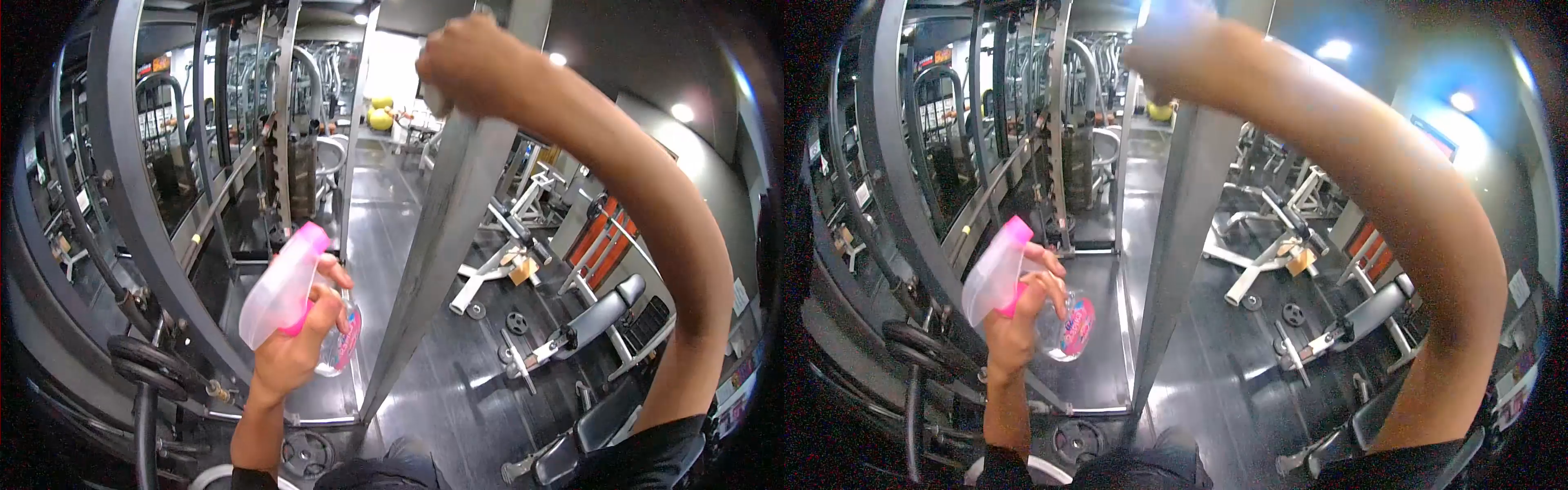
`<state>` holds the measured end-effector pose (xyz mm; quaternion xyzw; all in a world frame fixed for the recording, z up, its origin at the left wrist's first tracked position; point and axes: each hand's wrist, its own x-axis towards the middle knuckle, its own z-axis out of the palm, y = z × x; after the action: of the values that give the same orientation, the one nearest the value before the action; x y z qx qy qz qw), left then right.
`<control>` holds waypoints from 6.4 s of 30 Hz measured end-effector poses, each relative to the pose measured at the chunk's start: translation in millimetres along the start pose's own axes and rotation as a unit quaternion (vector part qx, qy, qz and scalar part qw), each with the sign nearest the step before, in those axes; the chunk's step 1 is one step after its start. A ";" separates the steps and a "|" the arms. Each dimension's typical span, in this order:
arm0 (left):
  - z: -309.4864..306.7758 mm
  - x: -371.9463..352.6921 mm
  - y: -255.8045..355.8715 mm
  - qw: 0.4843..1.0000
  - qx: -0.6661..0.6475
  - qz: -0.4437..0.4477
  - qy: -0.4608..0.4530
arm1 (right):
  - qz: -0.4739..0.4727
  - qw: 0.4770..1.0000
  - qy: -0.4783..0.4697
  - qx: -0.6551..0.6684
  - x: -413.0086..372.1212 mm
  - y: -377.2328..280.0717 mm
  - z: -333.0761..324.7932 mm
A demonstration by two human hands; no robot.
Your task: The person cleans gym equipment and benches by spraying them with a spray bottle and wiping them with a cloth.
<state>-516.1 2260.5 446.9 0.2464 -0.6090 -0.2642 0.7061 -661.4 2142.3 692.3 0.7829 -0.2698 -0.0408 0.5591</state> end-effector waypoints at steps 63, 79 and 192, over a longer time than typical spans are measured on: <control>34.1 -95.0 -66.9 0.994 -0.049 -0.081 0.053 | 0.395 0.672 0.221 0.586 -188.5 -383.0 171.3; 28.2 -128.0 -68.8 0.983 -0.023 -0.160 0.083 | 0.184 0.747 0.066 0.636 -179.8 -169.7 100.2; 212.6 -9.4 -334.3 0.932 -0.047 -0.328 0.150 | 0.343 -0.376 0.073 0.858 -265.4 -323.5 493.5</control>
<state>-752.1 2014.1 245.3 0.4360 -0.3684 -0.4692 0.6738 -945.8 1919.5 155.5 -0.0960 0.1612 -0.4953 0.8482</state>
